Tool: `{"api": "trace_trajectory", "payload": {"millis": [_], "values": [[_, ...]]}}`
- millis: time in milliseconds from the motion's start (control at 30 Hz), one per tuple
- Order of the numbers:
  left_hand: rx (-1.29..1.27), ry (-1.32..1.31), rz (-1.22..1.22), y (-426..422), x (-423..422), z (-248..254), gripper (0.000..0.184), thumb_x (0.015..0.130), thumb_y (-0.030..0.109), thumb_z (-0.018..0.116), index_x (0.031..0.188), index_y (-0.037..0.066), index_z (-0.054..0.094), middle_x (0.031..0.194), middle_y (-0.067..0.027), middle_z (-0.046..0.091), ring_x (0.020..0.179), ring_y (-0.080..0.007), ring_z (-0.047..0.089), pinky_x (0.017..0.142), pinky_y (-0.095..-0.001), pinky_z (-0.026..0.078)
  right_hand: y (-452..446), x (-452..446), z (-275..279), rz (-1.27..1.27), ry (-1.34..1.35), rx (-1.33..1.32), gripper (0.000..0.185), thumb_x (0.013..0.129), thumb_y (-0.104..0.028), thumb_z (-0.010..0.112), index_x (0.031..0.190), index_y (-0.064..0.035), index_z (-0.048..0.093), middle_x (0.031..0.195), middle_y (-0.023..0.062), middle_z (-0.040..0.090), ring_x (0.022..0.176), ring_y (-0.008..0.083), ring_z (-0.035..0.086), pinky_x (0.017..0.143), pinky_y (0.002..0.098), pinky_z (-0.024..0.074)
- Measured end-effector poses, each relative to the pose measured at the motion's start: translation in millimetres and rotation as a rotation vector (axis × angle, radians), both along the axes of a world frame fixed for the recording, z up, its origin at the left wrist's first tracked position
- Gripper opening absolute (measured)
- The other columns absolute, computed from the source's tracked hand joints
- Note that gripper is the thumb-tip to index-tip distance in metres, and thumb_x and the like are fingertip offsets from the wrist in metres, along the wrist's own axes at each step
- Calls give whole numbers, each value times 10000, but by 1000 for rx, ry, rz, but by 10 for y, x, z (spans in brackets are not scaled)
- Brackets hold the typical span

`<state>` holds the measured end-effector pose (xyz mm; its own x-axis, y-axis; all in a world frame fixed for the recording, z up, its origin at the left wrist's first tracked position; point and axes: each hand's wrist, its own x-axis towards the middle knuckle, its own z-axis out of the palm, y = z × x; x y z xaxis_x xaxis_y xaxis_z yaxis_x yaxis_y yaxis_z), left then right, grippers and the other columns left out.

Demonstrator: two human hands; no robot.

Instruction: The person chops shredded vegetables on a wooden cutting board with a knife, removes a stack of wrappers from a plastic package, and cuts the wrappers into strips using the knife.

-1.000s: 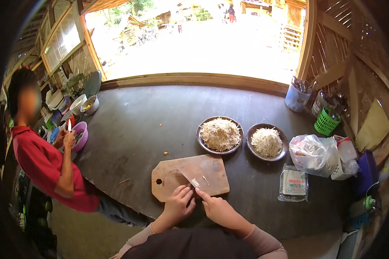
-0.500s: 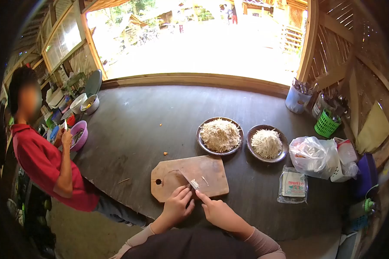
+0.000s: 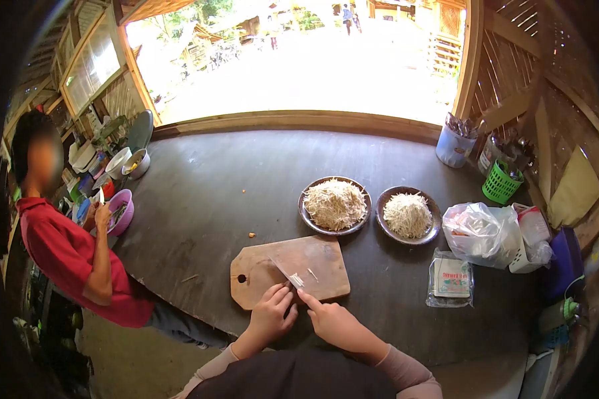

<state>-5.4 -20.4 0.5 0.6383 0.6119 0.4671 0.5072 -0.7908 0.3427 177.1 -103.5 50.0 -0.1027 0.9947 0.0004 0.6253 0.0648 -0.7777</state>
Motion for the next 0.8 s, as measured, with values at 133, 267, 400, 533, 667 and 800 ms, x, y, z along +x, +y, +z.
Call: {"api": "trace_trajectory", "payload": {"millis": [133, 267, 400, 533, 667, 800], "values": [[-7, -16, -4, 2, 4, 51, 337, 836, 177, 682, 1099, -34, 670, 1174, -175, 659, 1177, -346, 582, 962, -418, 505, 37, -5, -104, -10, -10, 60, 501, 944, -98, 542, 1437, -95, 454, 767, 284, 651, 686, 436, 659, 644, 507, 524], [2, -4, 5, -5, 17, 69, 341, 832, 172, 687, 1101, -36, 669, 1172, -176, 659, 1173, -346, 584, 962, -415, 506, 59, -2, -146, 0, -5, 151, 483, 950, -103, 540, 1427, -81, 465, 769, 287, 651, 683, 433, 660, 646, 504, 526], [14, -11, -6, 24, 11, 24, 347, 829, 167, 687, 1108, -39, 669, 1173, -176, 658, 1167, -349, 586, 965, -415, 504, 38, -8, -5, -14, 51, 18, 459, 958, -95, 535, 1412, -63, 481, 826, 294, 658, 721, 438, 662, 672, 478, 535], [-15, 4, -4, -3, 24, 118, 343, 829, 166, 686, 1105, -37, 672, 1171, -177, 659, 1161, -349, 587, 964, -414, 504, 72, -15, -80, -23, 66, 60, 443, 962, -88, 540, 1402, -62, 497, 863, 303, 659, 765, 443, 667, 693, 459, 539], [43, -16, -8, 32, 2, 7, 336, 829, 163, 685, 1099, -36, 672, 1161, -177, 659, 1155, -346, 590, 957, -413, 506, 20, 1, -47, -26, 110, 13, 431, 967, -91, 538, 1396, -57, 505, 882, 302, 660, 781, 439, 670, 700, 460, 539], [-17, -10, -6, -1, 18, 82, 324, 830, 157, 682, 1092, -35, 672, 1161, -175, 657, 1153, -345, 590, 956, -418, 506, 60, -9, -55, -24, 89, 57, 420, 974, -82, 528, 1392, -54, 512, 907, 298, 662, 800, 434, 674, 709, 457, 539]]}}
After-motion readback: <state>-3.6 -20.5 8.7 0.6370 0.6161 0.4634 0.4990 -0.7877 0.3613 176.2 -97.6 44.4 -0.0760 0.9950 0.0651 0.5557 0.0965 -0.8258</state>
